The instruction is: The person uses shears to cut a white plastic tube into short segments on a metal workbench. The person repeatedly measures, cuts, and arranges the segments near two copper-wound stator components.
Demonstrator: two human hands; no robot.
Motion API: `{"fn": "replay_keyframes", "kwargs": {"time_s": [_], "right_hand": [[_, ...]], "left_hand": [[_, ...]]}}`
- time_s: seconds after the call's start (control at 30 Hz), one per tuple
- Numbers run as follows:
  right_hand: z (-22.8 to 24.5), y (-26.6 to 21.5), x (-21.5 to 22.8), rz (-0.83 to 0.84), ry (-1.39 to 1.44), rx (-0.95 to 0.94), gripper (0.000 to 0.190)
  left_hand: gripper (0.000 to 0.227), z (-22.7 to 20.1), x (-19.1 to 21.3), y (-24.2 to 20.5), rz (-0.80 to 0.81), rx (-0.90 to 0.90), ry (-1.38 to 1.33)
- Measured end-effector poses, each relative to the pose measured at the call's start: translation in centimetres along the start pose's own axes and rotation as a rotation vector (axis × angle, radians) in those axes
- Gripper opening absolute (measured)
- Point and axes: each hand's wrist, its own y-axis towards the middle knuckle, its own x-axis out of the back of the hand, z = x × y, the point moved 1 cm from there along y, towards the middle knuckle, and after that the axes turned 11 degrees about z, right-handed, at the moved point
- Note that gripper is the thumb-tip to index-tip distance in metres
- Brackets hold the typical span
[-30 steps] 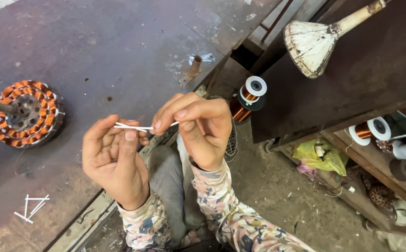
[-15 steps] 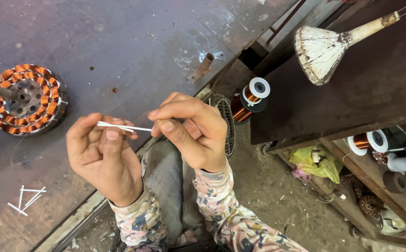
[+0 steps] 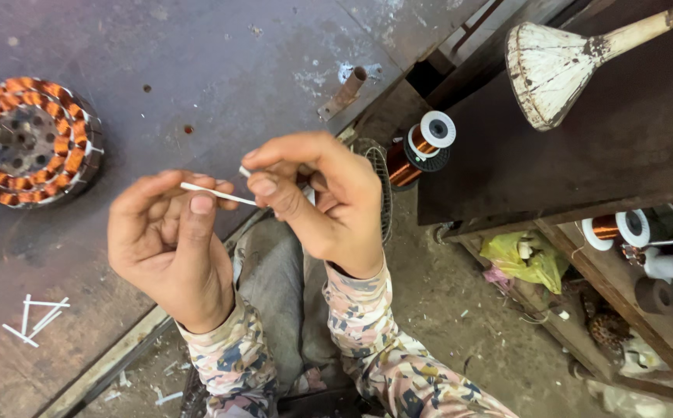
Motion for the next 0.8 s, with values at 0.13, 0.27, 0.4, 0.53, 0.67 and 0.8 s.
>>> {"fn": "replay_keyframes", "kwargs": {"time_s": [0.13,0.27,0.4,0.53,0.67,0.8], "right_hand": [[-0.5,0.1,0.23,-0.012,0.054,-0.064,0.01],[-0.23,0.18,0.61,0.046,0.079,-0.095,0.009],[-0.02,0.27,0.84,0.104,0.023,-0.086,0.004],[0.1,0.43,0.58,0.109,-0.008,-0.071,0.006],[0.07,0.51,0.35,0.105,-0.061,-0.075,0.008],[-0.25,0.6,0.09,0.122,-0.09,-0.072,0.01]], "left_hand": [[0.022,-0.13,-0.55,-0.09,-0.003,0.037,0.011],[0.021,-0.36,-0.58,-0.02,-0.011,0.052,0.03],[0.023,-0.46,-0.32,0.17,0.013,0.072,0.079],[0.021,-0.74,-0.54,0.49,0.067,0.056,0.064],[0.021,-0.68,-0.81,0.72,0.081,0.049,0.053],[0.02,-0.68,-0.82,0.76,0.091,0.028,0.11]]}}
